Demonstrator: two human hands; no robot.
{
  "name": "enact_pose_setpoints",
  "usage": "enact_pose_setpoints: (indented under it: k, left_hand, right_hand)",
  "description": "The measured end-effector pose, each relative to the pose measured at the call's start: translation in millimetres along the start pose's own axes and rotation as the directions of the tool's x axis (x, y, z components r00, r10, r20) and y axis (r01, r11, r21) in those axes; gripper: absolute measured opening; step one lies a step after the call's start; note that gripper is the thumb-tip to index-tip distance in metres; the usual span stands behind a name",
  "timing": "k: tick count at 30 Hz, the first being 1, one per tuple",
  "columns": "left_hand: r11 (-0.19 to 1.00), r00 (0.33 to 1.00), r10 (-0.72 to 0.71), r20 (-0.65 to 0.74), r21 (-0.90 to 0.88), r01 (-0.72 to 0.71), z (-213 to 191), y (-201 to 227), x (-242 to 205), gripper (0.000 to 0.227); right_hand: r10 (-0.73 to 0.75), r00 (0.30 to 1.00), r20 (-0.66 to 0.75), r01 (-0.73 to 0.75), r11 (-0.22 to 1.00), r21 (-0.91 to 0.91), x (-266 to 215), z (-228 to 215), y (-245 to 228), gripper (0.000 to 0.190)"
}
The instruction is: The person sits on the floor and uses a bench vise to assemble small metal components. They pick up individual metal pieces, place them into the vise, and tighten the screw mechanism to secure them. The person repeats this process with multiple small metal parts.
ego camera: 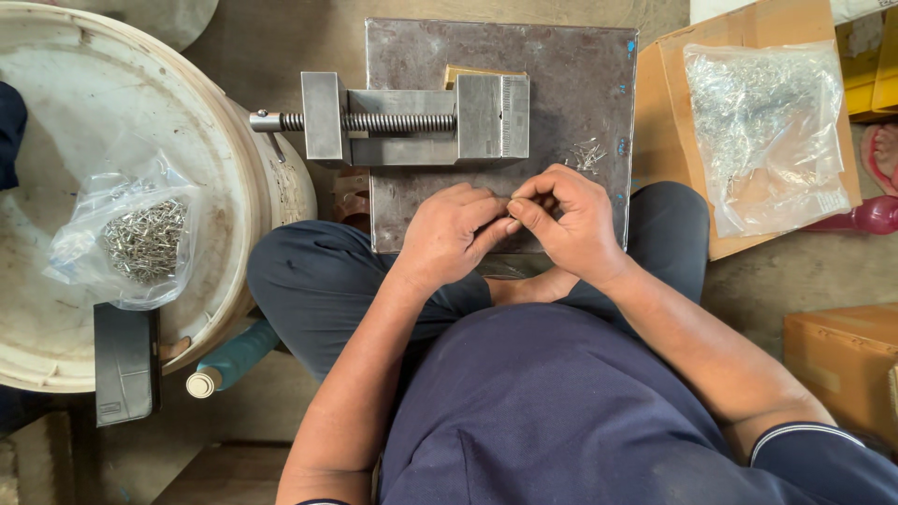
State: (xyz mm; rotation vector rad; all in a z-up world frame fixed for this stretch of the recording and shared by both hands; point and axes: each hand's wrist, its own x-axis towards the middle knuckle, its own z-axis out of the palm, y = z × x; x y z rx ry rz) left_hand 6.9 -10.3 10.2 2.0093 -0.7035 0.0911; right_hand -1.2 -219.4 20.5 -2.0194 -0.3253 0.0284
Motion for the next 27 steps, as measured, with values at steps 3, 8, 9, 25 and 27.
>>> enact_pose_setpoints:
  k: [3,8,9,25,27]
  left_hand:
    - [1.000,1.000,-0.018,-0.004,-0.017,0.018,-0.9,-1.8,-1.5,0.017]
    - [0.999,1.000,0.004,-0.019,-0.032,-0.004,0.2,-5.0,-3.4,0.013]
    - [1.000,1.000,0.005,-0.016,-0.031,-0.005,0.2,-5.1,-3.1,0.012]
    - [0.961,0.976,-0.193,-0.100,-0.222,0.167,-1.1,-8.1,-11.9,0.039]
    - [0.964,0.978,-0.192,-0.082,-0.205,0.172,-2.2,-8.4,-12.9,0.040]
  right_hand:
    - [0.190,0.972,0.139,-0.235,0.819,0.524,-2.9,4.6,9.2,0.013]
    - [0.209,0.970,0.127,-0.242,0.895,0.374,-9.5,0.8,13.6,0.012]
    - [0.144,0.982,0.124,-0.179,0.920,0.349,-8.5,-1.1,11.2,0.011]
    - [-0.291,0.953,0.078,0.301,0.906,-0.298,47.9,-20.9,-40.0,0.009]
    - [-0.289,0.952,0.098,0.305,0.905,-0.295,49.4,-20.5,-41.2,0.009]
